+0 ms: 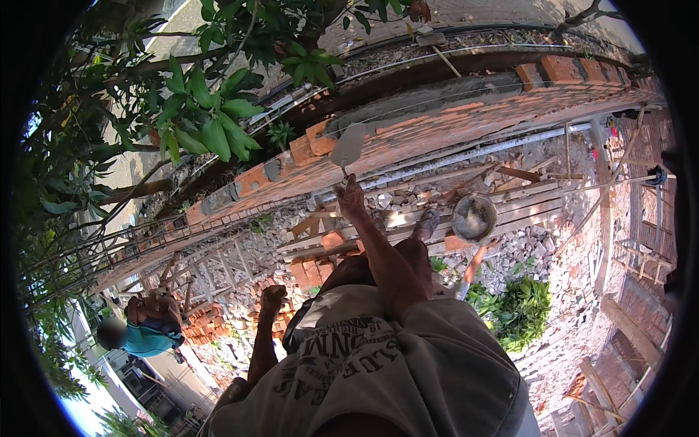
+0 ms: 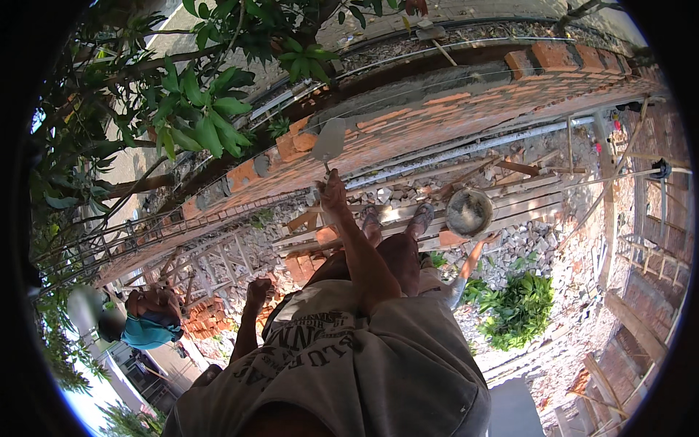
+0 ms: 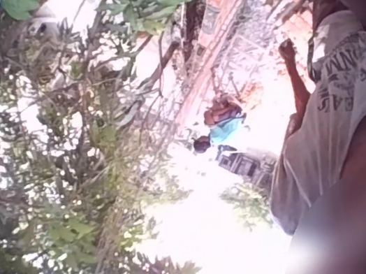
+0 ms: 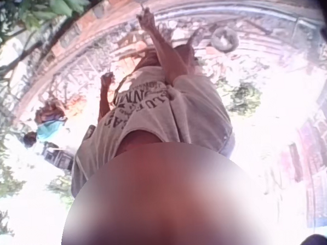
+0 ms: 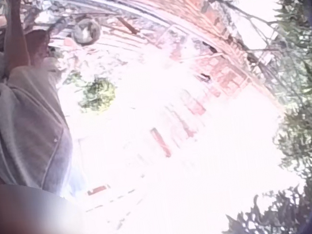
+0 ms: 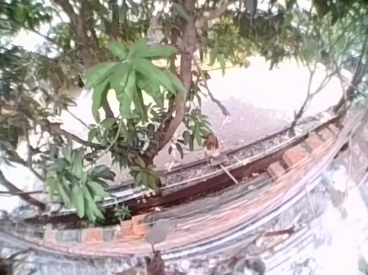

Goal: The person scoops mortar from a bucket and applies it to a brick wall using a trowel. They place bricks onto the mortar, tap them into position, and scrape off excess mortar. The person repeats this process to build up the wall.

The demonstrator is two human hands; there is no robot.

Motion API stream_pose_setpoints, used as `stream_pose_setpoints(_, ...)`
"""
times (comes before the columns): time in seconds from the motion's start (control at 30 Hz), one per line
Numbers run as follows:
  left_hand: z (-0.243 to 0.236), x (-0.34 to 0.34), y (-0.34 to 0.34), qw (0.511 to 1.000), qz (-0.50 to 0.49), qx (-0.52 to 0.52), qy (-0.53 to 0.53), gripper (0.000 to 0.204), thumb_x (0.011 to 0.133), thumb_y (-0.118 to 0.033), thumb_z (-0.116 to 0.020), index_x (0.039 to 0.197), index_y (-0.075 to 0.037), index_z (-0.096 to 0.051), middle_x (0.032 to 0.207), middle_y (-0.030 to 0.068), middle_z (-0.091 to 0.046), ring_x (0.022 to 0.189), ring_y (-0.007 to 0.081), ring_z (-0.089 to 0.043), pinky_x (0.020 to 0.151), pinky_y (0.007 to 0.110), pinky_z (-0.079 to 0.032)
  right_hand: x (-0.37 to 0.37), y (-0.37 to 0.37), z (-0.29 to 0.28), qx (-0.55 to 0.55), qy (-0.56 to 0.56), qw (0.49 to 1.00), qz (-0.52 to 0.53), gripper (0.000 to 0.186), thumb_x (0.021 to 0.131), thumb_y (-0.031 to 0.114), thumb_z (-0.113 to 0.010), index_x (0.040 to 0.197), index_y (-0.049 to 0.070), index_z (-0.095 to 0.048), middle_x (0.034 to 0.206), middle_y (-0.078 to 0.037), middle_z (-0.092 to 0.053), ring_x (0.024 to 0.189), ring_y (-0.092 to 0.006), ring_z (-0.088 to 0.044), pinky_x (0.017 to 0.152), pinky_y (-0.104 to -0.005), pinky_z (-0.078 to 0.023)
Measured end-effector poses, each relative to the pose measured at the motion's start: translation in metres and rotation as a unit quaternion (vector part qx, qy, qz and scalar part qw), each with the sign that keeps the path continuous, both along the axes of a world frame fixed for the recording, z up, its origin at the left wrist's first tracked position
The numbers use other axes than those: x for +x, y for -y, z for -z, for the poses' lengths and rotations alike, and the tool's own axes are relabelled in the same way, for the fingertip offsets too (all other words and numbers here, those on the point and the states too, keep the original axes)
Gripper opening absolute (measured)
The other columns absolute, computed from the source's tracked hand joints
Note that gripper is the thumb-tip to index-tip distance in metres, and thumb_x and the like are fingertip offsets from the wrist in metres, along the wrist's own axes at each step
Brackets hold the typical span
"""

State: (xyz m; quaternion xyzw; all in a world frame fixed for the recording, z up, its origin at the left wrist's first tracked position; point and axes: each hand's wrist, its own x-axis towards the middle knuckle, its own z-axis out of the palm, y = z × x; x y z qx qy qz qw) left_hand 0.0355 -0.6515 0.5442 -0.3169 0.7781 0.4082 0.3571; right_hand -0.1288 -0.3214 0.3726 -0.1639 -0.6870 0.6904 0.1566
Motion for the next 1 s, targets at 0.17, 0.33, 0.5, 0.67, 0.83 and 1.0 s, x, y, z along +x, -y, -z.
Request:
stream_pose_setpoints(0.17,0.002,-0.003,0.005,0.999,0.041,-0.012,-0.011,0.036,0.087,-0.028,-0.060,0.105,0.002,-0.063,0.085,0.0085,-0.066,0.067,0.0177,-0.065,0.055,0.030,-0.050,0.024,-0.048,-0.047,0.522,0.172,0.830,-0.092,0.015,0.084,0.007,-0.057,0.093,0.007,-0.045,0.085,-0.014,-0.056,0.074,-0.0251,-0.060,0.066,-0.0387,-0.051)
stream_pose_setpoints(0.33,0.003,-0.016,-0.012,0.998,0.044,-0.003,-0.033,0.034,0.087,-0.029,-0.060,0.102,0.001,-0.065,0.083,0.0076,-0.066,0.067,0.0168,-0.065,0.054,0.029,-0.050,0.024,-0.166,-0.076,0.634,0.235,0.733,-0.079,0.024,0.079,0.009,-0.063,0.093,0.007,-0.043,0.086,-0.012,-0.054,0.081,-0.0239,-0.060,0.064,-0.0348,-0.051)
stream_pose_setpoints(0.5,0.002,-0.020,-0.044,0.997,0.065,-0.015,-0.027,0.031,0.085,-0.026,-0.061,0.102,0.000,-0.065,0.081,0.0067,-0.066,0.065,0.0164,-0.065,0.054,0.030,-0.050,0.030,-0.287,-0.081,0.610,0.278,0.741,-0.028,0.020,0.085,0.009,-0.060,0.097,0.008,-0.043,0.091,-0.012,-0.055,0.086,-0.0287,-0.061,0.067,-0.0448,-0.052)
stream_pose_setpoints(0.67,-0.004,-0.016,-0.069,0.998,0.034,0.016,-0.042,0.030,0.086,-0.027,-0.061,0.097,0.000,-0.065,0.079,0.0059,-0.066,0.062,0.0157,-0.063,0.052,0.029,-0.049,0.045,-0.365,-0.076,0.567,0.272,0.777,-0.017,0.014,0.087,0.009,-0.054,0.098,0.006,-0.046,0.092,-0.019,-0.056,0.084,-0.0380,-0.060,0.068,-0.0482,-0.049)
stream_pose_setpoints(0.83,0.003,-0.015,-0.079,0.997,0.070,-0.016,-0.036,0.031,0.086,-0.028,-0.061,0.096,0.001,-0.066,0.078,0.0060,-0.066,0.061,0.0157,-0.063,0.052,0.029,-0.049,0.081,-0.402,-0.067,0.551,0.288,0.783,0.024,0.019,0.087,0.010,-0.051,0.104,0.004,-0.048,0.089,-0.019,-0.056,0.082,-0.0379,-0.060,0.069,-0.0486,-0.050)
stream_pose_setpoints(1.0,0.018,-0.016,-0.091,0.997,0.054,0.047,-0.036,0.034,0.086,-0.026,-0.062,0.103,0.003,-0.062,0.078,0.0092,-0.065,0.061,0.0191,-0.063,0.054,0.032,-0.048,0.154,-0.398,-0.039,0.432,0.353,0.820,0.126,0.042,0.086,0.018,-0.056,0.121,-0.003,-0.049,0.093,-0.024,-0.061,0.084,-0.0423,-0.060,0.072,-0.0511,-0.046)
